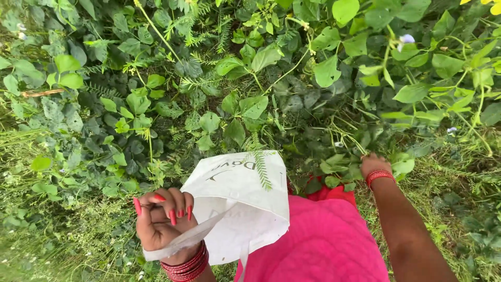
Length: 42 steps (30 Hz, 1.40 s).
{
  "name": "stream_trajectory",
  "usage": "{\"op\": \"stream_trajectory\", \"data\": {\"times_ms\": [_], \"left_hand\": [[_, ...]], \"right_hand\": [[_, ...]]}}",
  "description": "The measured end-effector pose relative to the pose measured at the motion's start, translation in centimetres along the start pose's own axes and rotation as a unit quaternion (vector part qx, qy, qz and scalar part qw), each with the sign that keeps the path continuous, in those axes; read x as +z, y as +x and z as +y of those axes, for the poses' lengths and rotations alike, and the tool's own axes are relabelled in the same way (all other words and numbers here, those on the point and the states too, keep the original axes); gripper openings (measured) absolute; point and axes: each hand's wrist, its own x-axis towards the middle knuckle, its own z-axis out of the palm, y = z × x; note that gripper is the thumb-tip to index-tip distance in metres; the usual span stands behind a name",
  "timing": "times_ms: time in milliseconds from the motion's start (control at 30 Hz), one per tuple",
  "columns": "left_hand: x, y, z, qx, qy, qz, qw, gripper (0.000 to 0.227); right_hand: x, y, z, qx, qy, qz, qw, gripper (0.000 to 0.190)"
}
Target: Picking long green beans from plants and placing them in a white bag.
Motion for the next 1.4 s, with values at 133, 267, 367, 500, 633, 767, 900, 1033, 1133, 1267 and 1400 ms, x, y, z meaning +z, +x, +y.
{"op": "stream_trajectory", "data": {"times_ms": [133,267,367,500,633,767,900,1033,1133,1267,1400], "left_hand": [[0.2,-0.1,-0.3,0.000,-0.002,-0.010,1.000,0.036],[0.5,0.0,-0.1,-0.005,-0.003,-0.001,1.000,0.033],[0.4,0.1,-0.1,-0.006,-0.025,-0.016,1.000,0.035],[0.7,0.3,0.1,-0.007,-0.018,-0.004,1.000,0.032],[0.4,0.6,0.2,0.001,-0.007,0.001,1.000,0.030],[0.0,0.9,0.3,0.000,-0.001,0.003,1.000,0.029],[0.0,1.3,0.6,-0.002,-0.003,0.009,1.000,0.029],[-0.6,1.8,0.9,-0.002,-0.003,0.007,1.000,0.029],[-1.1,2.2,1.3,-0.003,-0.006,0.003,1.000,0.030],[-1.7,2.8,1.8,-0.001,-0.009,0.008,1.000,0.029],[-2.1,3.3,2.4,-0.013,-0.017,0.019,1.000,0.030]], "right_hand": [[0.4,-0.8,-0.2,-0.028,0.019,0.037,0.999,0.049],[-1.9,-2.4,-1.7,-0.021,0.035,0.013,0.999,0.054],[-2.5,-2.7,-2.0,-0.041,0.056,0.030,0.997,0.054],[-2.6,-2.2,-1.8,-0.035,0.039,0.025,0.998,0.057],[-3.3,-1.9,-1.3,0.004,0.030,-0.013,0.999,0.057],[-1.5,0.0,0.3,0.029,0.030,-0.003,0.999,0.052],[-0.6,0.8,1.2,0.073,0.047,-0.014,0.996,0.055],[-3.3,-1.9,0.7,0.108,0.072,-0.021,0.991,0.055],[-5.6,-4.3,0.2,0.118,0.096,-0.036,0.988,0.056],[-5.9,-3.4,-1.4,0.098,0.065,-0.052,0.992,0.058],[-14.9,-7.6,-7.3,0.032,0.046,0.011,0.998,0.061]]}}
